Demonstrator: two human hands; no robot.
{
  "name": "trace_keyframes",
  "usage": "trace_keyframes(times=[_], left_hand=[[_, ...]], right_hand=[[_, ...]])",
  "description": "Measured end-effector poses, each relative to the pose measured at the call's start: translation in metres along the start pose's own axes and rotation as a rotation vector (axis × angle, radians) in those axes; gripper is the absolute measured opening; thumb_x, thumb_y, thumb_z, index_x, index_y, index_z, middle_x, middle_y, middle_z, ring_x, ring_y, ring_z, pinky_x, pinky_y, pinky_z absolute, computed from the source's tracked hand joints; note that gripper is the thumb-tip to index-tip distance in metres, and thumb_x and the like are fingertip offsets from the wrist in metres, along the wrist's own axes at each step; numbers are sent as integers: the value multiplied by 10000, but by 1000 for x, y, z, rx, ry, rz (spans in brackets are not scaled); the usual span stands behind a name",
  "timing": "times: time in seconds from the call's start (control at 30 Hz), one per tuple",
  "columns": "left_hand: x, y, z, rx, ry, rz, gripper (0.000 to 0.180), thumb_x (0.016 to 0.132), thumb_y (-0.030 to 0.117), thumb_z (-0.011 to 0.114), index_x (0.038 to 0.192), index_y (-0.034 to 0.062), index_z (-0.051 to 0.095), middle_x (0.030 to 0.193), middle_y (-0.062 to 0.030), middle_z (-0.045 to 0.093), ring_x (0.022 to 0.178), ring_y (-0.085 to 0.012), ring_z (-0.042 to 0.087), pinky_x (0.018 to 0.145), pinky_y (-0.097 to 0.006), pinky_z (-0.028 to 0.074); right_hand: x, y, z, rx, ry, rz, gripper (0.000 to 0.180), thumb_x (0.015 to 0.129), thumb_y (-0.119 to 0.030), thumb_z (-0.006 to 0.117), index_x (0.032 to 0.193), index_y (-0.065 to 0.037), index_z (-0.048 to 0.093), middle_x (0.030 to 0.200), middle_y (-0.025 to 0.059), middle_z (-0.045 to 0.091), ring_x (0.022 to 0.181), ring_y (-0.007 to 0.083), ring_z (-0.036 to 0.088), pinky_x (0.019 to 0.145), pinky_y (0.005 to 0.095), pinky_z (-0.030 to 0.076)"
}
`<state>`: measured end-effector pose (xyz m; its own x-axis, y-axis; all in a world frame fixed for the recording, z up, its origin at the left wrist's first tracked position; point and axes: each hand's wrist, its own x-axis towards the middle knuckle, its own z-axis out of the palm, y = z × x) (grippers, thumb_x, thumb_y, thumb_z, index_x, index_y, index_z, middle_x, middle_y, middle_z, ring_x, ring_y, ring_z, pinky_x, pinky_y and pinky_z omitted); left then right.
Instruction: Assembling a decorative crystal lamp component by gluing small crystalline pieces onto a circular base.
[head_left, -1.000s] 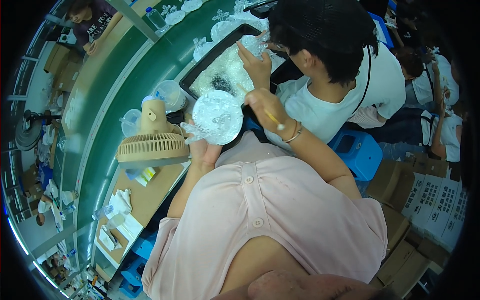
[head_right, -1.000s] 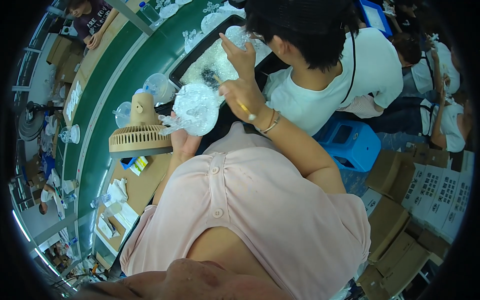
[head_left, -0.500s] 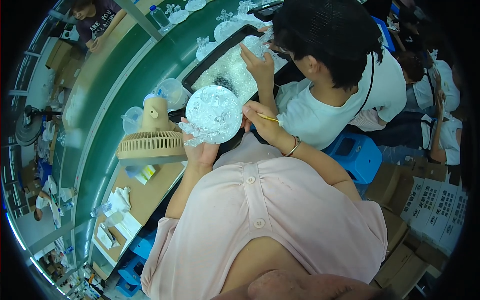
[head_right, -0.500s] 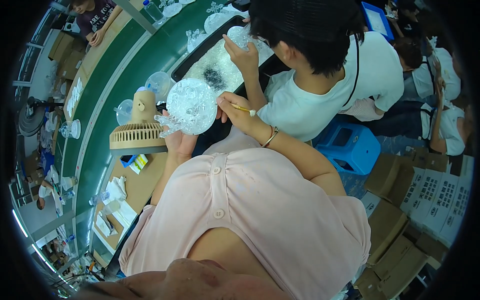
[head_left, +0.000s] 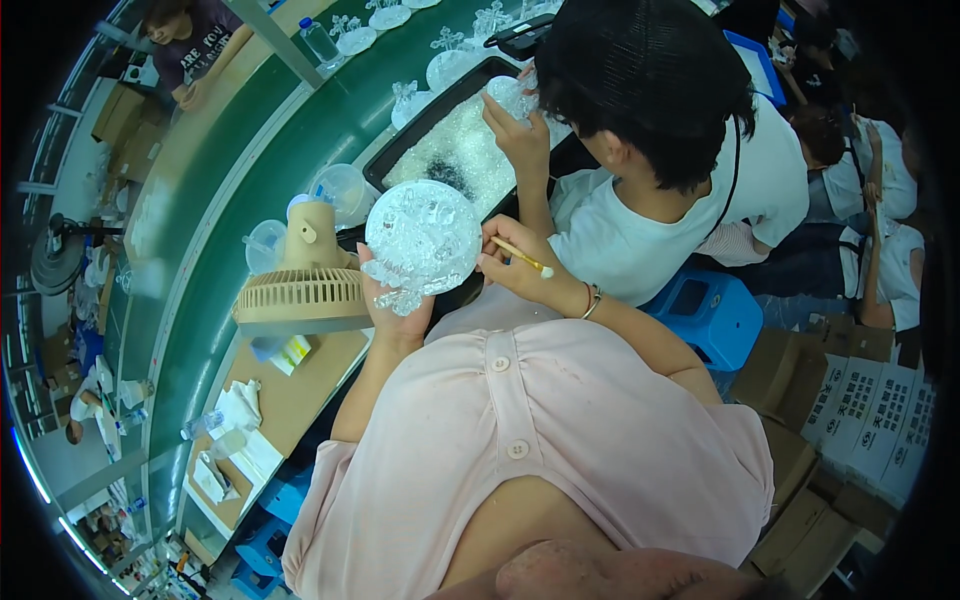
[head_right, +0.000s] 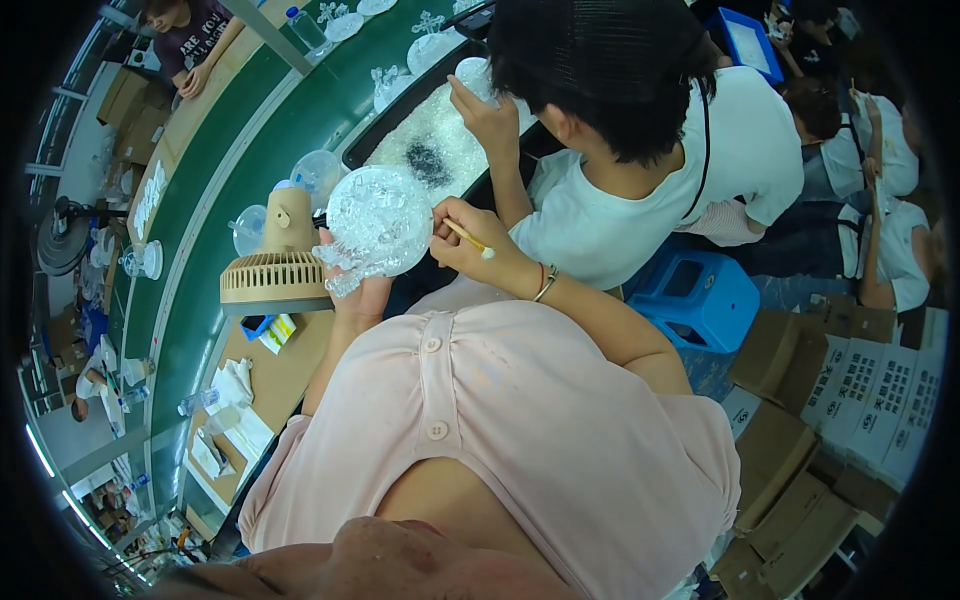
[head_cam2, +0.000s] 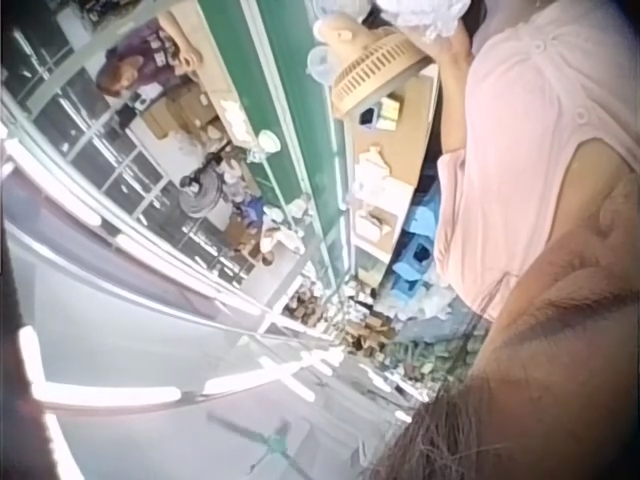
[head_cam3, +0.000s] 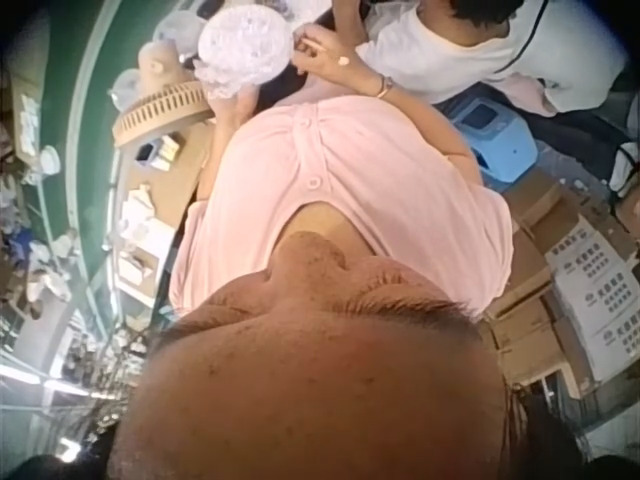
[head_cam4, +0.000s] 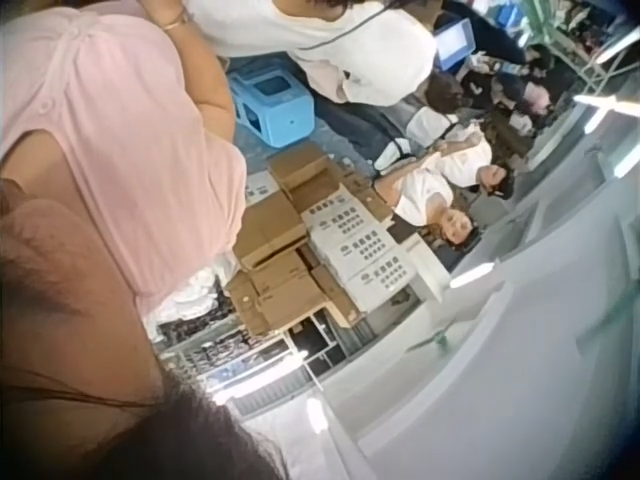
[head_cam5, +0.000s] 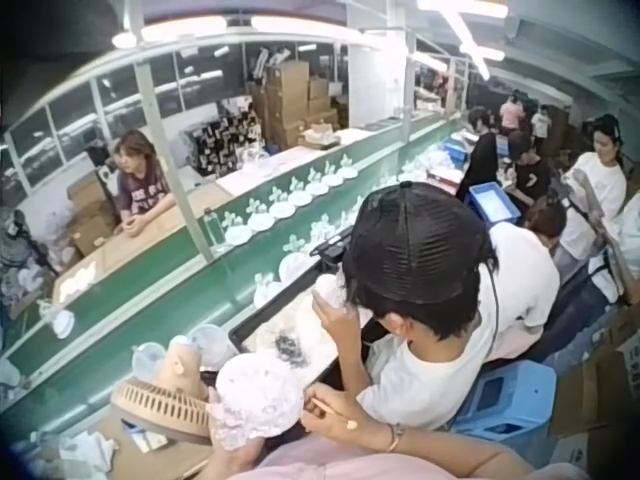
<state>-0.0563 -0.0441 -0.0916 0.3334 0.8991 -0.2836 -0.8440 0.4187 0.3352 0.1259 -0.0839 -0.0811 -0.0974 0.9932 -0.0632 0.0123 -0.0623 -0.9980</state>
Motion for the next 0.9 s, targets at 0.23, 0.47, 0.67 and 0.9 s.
trace_keyframes(times=[0.23, 0.47, 0.67, 0.9], left_hand=[[-2, 2, 4, -10, 13, -37, 570, 920, 486, 331, 1295, 59, 368, 1296, -138, 427, 1184, -297, 412, 1013, -454, 302], [0, -4, -5, -53, 15, -21, 559, 915, 481, 351, 1296, 71, 371, 1309, -133, 413, 1204, -298, 387, 1021, -463, 287], [6, -5, -10, -38, 52, 21, 560, 904, 489, 374, 1297, 91, 377, 1318, -130, 406, 1209, -299, 380, 1027, -470, 273], [5, -6, -7, -54, 9, 5, 536, 913, 472, 357, 1296, 97, 384, 1320, -119, 406, 1211, -304, 375, 1027, -473, 271]], right_hand=[[4, -4, -10, 88, -57, 83, 127, 832, -110, 541, 854, 13, 520, 671, 53, 584, 531, 90, 577, 499, 205, 447], [8, 3, -7, 162, -104, 127, 93, 838, -79, 537, 878, -5, 496, 730, 58, 580, 578, 90, 571, 535, 204, 461], [9, 14, 5, 382, -84, 65, 162, 814, -20, 552, 940, -20, 451, 841, 74, 551, 649, 108, 579, 583, 221, 489], [10, 9, -2, 339, -51, 241, 115, 873, -132, 510, 876, -18, 493, 768, 78, 584, 577, 119, 593, 547, 206, 474]])
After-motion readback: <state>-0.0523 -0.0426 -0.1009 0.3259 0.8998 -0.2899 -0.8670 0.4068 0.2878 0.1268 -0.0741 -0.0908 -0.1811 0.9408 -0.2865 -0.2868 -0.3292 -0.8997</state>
